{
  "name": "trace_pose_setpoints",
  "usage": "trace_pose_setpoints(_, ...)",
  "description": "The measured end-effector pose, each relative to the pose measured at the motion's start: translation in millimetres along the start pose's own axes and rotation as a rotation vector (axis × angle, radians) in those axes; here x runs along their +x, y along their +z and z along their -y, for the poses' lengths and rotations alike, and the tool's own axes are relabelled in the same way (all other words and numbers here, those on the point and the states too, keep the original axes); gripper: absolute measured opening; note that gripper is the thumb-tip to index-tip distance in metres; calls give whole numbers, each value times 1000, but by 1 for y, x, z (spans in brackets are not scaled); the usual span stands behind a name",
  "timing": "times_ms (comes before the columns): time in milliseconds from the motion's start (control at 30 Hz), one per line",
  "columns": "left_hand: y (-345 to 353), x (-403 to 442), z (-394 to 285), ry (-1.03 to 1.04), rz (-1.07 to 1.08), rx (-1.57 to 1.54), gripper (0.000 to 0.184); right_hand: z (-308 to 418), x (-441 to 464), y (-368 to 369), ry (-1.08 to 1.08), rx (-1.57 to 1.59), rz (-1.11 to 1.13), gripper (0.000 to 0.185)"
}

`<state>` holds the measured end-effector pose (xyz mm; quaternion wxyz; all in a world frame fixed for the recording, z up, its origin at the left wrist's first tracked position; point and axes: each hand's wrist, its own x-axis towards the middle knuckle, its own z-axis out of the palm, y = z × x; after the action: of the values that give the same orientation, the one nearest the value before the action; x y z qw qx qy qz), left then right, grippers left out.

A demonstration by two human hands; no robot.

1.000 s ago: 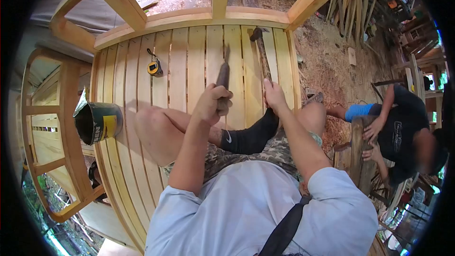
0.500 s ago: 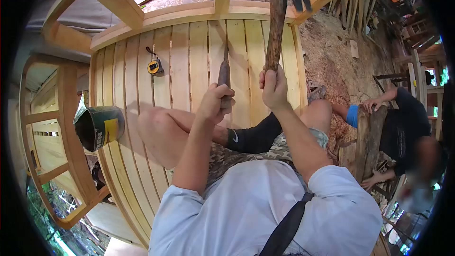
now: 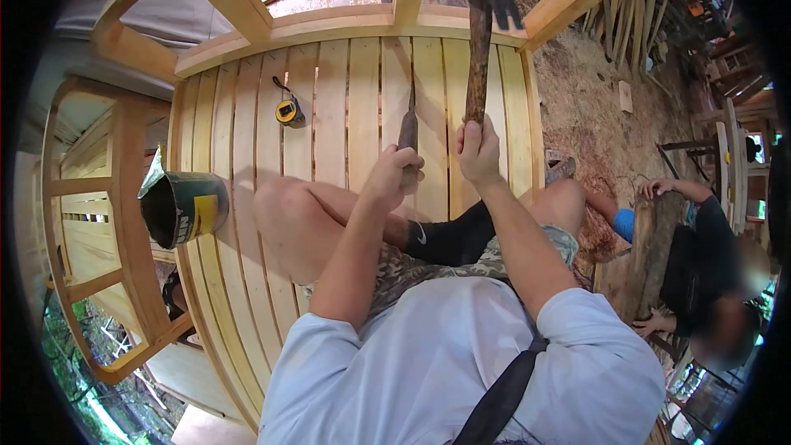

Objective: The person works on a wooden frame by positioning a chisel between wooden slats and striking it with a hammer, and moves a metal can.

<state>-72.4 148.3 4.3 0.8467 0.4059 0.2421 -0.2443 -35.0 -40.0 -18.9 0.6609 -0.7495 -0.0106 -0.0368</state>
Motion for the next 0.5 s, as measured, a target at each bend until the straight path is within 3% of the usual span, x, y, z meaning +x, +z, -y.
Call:
trace_pose_setpoints(33, 1, 0, 1, 16, -24, -9, 20, -10, 2, 0, -11, 2, 1, 38)
trace_pose_setpoints(100, 1, 0, 3, 36, -44, -24, 20, -30, 4, -4, 69, -404, -22, 42)
trace_pose_setpoints(133, 1, -1, 1, 29, -23, -11, 20, -35, 13, -8, 59, -407, -22, 42)
trace_pose_setpoints(167, 0, -2, 1, 19, -8, -2, 20, -41, 25, -13, 215, -473, 27, 43)
trace_pose_setpoints(267, -10, 4, 7, -16, 31, -9, 20, -20, 24, -15, 356, -429, 54, 42)
trace_pose_setpoints(333, -13, 8, 11, -11, 15, 17, 22, 7, 12, -9, 268, -127, -21, 42)
trace_pose_setpoints(367, -14, 10, 12, -3, 1, 51, 26, 7, 8, -6, 272, -131, -26, 42)
trace_pose_setpoints(433, -17, 12, 12, -11, 32, 50, 24, 10, 4, -1, 37, -50, -84, 41)
trace_pose_setpoints(500, -14, 12, 9, -7, 63, 54, 22, -4, 4, -2, 32, -96, -70, 41)
